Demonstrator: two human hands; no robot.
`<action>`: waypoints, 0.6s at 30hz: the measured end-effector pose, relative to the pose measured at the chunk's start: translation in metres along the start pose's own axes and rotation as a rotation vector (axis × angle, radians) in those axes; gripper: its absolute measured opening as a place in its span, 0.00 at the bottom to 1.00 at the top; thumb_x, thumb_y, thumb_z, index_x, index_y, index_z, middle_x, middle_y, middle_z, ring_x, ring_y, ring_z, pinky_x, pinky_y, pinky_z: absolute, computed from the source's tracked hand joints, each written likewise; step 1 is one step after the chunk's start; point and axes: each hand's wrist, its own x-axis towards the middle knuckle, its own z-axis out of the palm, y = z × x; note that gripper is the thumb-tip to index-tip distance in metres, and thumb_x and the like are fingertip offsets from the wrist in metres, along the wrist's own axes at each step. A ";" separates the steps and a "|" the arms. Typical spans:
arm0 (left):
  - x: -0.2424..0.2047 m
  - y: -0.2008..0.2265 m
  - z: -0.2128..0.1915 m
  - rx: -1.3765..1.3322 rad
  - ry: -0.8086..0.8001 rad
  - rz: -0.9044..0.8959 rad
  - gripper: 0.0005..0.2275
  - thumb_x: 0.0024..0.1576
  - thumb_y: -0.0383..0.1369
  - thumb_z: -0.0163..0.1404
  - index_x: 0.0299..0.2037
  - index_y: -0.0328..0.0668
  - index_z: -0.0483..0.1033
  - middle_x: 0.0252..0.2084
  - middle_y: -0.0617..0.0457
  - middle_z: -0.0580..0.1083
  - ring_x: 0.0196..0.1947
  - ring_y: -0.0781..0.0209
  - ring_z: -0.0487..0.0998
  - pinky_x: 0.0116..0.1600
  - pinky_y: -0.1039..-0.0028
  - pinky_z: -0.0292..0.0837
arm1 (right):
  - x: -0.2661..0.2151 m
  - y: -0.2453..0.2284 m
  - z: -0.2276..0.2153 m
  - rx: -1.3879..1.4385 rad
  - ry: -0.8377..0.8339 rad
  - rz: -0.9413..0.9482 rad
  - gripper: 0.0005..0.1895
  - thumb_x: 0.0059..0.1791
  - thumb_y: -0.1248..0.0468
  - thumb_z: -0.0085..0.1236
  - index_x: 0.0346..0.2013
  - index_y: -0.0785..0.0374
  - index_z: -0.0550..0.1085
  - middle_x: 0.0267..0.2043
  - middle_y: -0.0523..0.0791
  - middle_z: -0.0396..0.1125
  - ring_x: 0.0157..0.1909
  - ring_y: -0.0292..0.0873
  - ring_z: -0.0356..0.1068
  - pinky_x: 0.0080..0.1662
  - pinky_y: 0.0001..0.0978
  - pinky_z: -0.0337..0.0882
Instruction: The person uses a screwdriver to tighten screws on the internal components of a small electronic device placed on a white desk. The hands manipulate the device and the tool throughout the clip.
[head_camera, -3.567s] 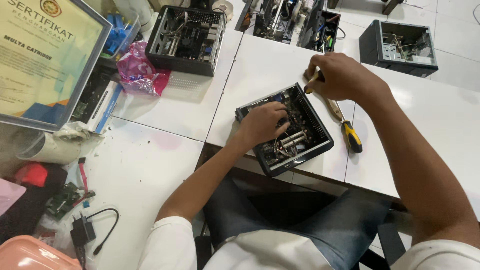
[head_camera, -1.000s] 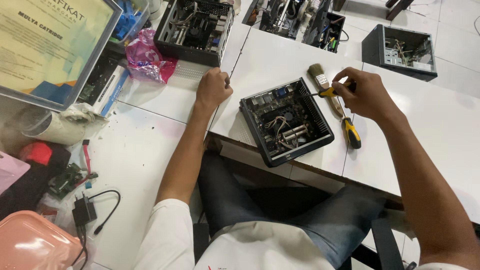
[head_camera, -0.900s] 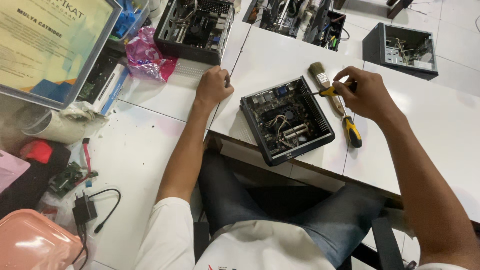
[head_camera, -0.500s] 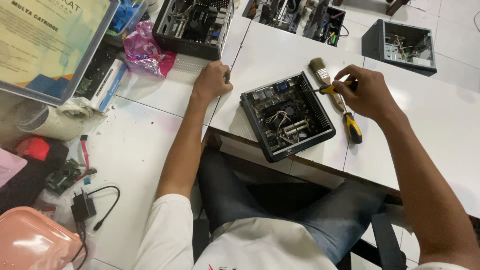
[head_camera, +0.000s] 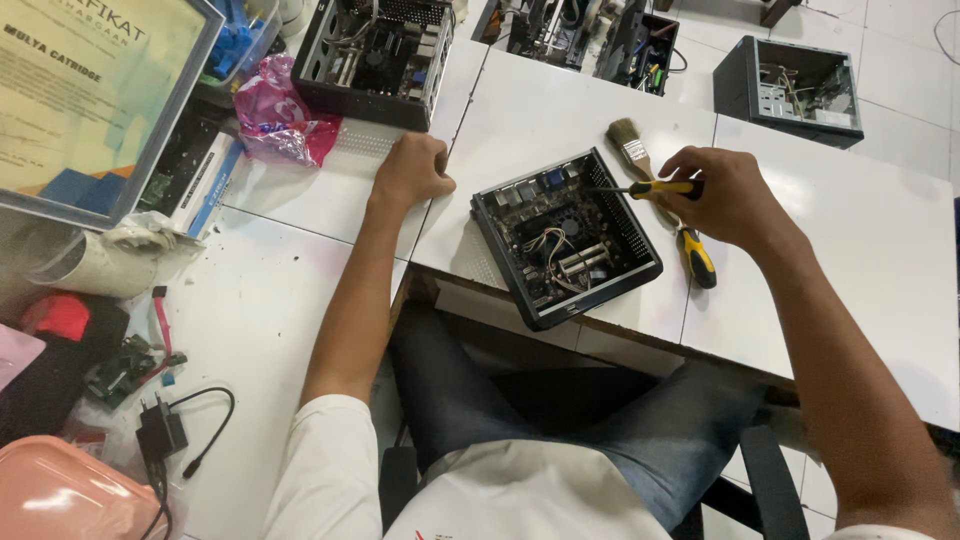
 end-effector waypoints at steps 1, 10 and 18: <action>-0.001 -0.002 -0.002 0.000 0.001 0.000 0.04 0.41 0.31 0.59 0.25 0.42 0.79 0.29 0.48 0.80 0.28 0.51 0.79 0.35 0.62 0.74 | 0.000 -0.003 -0.001 0.000 0.000 -0.001 0.10 0.50 0.63 0.74 0.44 0.60 0.81 0.38 0.46 0.79 0.36 0.43 0.75 0.42 0.36 0.74; -0.002 0.011 -0.001 -0.278 0.233 0.200 0.06 0.40 0.25 0.62 0.24 0.44 0.78 0.25 0.58 0.80 0.25 0.68 0.77 0.31 0.74 0.73 | -0.003 -0.018 -0.003 -0.071 -0.003 -0.051 0.10 0.51 0.62 0.71 0.44 0.62 0.82 0.41 0.49 0.77 0.39 0.49 0.74 0.44 0.41 0.73; -0.001 0.058 0.000 -1.043 0.330 0.021 0.08 0.54 0.22 0.63 0.42 0.43 0.89 0.38 0.42 0.84 0.36 0.58 0.87 0.41 0.72 0.90 | -0.012 -0.049 -0.016 0.040 0.127 -0.150 0.14 0.51 0.74 0.70 0.50 0.75 0.80 0.44 0.64 0.72 0.45 0.67 0.77 0.44 0.50 0.81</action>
